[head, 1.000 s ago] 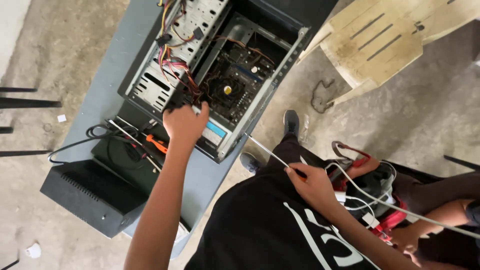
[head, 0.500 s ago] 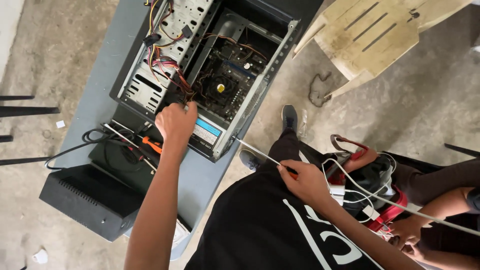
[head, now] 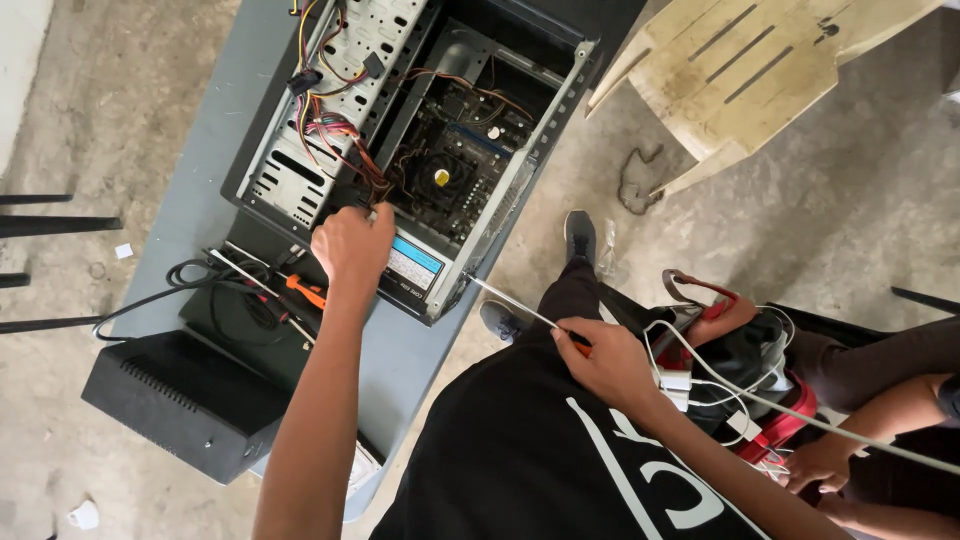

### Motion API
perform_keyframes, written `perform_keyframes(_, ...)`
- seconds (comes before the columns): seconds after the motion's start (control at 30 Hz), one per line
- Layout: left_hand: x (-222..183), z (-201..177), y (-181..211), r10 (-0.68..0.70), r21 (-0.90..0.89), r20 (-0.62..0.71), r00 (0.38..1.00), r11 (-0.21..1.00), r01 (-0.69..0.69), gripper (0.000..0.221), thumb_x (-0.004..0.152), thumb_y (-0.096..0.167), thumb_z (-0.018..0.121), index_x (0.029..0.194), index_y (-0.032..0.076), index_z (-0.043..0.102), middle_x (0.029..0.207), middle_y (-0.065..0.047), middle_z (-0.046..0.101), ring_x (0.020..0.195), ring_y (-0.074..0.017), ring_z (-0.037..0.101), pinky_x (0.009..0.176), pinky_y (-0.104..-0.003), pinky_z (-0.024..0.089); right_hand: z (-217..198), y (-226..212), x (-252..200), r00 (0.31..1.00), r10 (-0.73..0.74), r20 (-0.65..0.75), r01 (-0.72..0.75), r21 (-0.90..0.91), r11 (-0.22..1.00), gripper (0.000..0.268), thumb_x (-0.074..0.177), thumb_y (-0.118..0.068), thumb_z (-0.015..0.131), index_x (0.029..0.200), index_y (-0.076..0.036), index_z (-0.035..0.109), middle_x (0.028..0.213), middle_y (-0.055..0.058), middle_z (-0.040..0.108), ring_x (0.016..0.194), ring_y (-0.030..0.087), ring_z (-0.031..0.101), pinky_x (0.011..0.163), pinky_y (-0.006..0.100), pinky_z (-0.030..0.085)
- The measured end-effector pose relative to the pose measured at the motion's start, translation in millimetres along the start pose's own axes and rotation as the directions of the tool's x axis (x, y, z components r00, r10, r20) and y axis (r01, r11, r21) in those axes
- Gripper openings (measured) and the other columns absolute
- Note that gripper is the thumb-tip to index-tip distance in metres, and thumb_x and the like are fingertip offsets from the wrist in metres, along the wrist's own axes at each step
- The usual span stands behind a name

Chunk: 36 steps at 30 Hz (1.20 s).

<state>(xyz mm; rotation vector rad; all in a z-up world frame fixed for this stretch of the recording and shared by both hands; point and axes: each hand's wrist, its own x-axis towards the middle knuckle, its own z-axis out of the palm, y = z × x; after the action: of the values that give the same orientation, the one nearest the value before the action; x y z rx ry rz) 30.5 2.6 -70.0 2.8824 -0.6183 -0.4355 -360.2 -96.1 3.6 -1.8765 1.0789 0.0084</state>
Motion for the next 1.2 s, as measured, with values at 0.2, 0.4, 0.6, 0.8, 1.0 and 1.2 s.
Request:
perform_keyframes(0.2, -1, -2, 2, 0.000, -0.003, 0.004, 1.000, 1.000, 0.000, 0.049, 0.096, 0.044, 0.055, 0.056, 0.018, 0.066, 0.060, -0.014, 0.065, 0.071, -0.0452, 0.068, 0.083, -0.053, 0.050, -1, -1, 3, 1.000, -0.025, -0.015, 0.024, -0.040, 0.999, 0.030, 0.102, -0.035, 0.077, 0.119, -0.012, 0.088, 0.104, 0.012, 0.086, 0.100, 0.034, 0.082, 0.078, 0.037, 0.068)
perform_keyframes(0.4, 3, 5, -3, -0.004, 0.053, 0.011, 1.000, 0.999, 0.004, 0.053, 0.095, 0.050, 0.053, 0.067, 0.014, 0.079, 0.073, -0.020, 0.074, 0.086, -0.0495, 0.072, 0.091, -0.055, 0.050, -5, -7, 0, 0.998, -0.064, -0.010, 0.060, -0.212, 0.975, 0.029, 0.106, -0.040, 0.072, 0.117, -0.017, 0.086, 0.095, 0.008, 0.085, 0.091, 0.030, 0.083, 0.074, 0.037, 0.068)
perform_keyframes(0.6, -9, -8, 6, -0.005, 0.044, 0.012, 1.000, 0.999, 0.004, 0.054, 0.099, 0.049, 0.051, 0.069, 0.014, 0.081, 0.075, -0.021, 0.074, 0.088, -0.0500, 0.072, 0.093, -0.056, 0.051, -22, -22, 0, 0.978, 0.100, 0.186, -0.046, -0.275, 0.960, 0.034, 0.108, -0.049, 0.060, 0.118, -0.020, 0.075, 0.092, 0.013, 0.083, 0.093, 0.037, 0.083, 0.077, 0.048, 0.067)
perform_keyframes(0.8, -15, -36, 2, 0.222, 0.084, 0.219, 0.950, 0.966, -0.245, 0.069, 0.100, 0.069, 0.050, 0.114, 0.010, 0.084, 0.092, -0.031, 0.078, 0.100, -0.0558, 0.074, 0.096, -0.061, 0.054, -49, -47, 6, 0.913, 0.249, 0.324, -0.237, -0.078, 0.968, 0.043, 0.091, -0.037, 0.082, 0.118, -0.008, 0.067, 0.110, 0.024, 0.084, 0.113, 0.042, 0.079, 0.093, 0.045, 0.065)
perform_keyframes(1.0, -42, -87, 27, 0.258, 0.032, 0.313, 0.914, 0.959, -0.282, 0.072, 0.104, 0.083, 0.042, 0.156, 0.037, 0.056, 0.099, -0.031, 0.076, 0.115, -0.0523, 0.072, 0.112, -0.055, 0.049, -52, -39, 3, 0.963, 0.101, 0.251, -0.119, 0.060, 0.991, 0.028, 0.088, -0.013, 0.083, 0.116, -0.008, 0.081, 0.102, 0.021, 0.085, 0.107, 0.039, 0.082, 0.089, 0.042, 0.066)
perform_keyframes(1.2, -36, -68, 15, 0.210, -0.005, 0.247, 0.946, 0.977, -0.215, 0.081, 0.093, 0.097, 0.051, 0.143, 0.036, 0.070, 0.098, -0.026, 0.078, 0.112, -0.0468, 0.073, 0.109, -0.050, 0.051, -48, -6, 0, 0.981, -0.011, 0.192, 0.063, -0.264, 0.962, 0.041, 0.101, -0.047, 0.070, 0.140, -0.034, 0.075, 0.128, 0.001, 0.082, 0.114, 0.035, 0.077, 0.095, 0.050, 0.062)
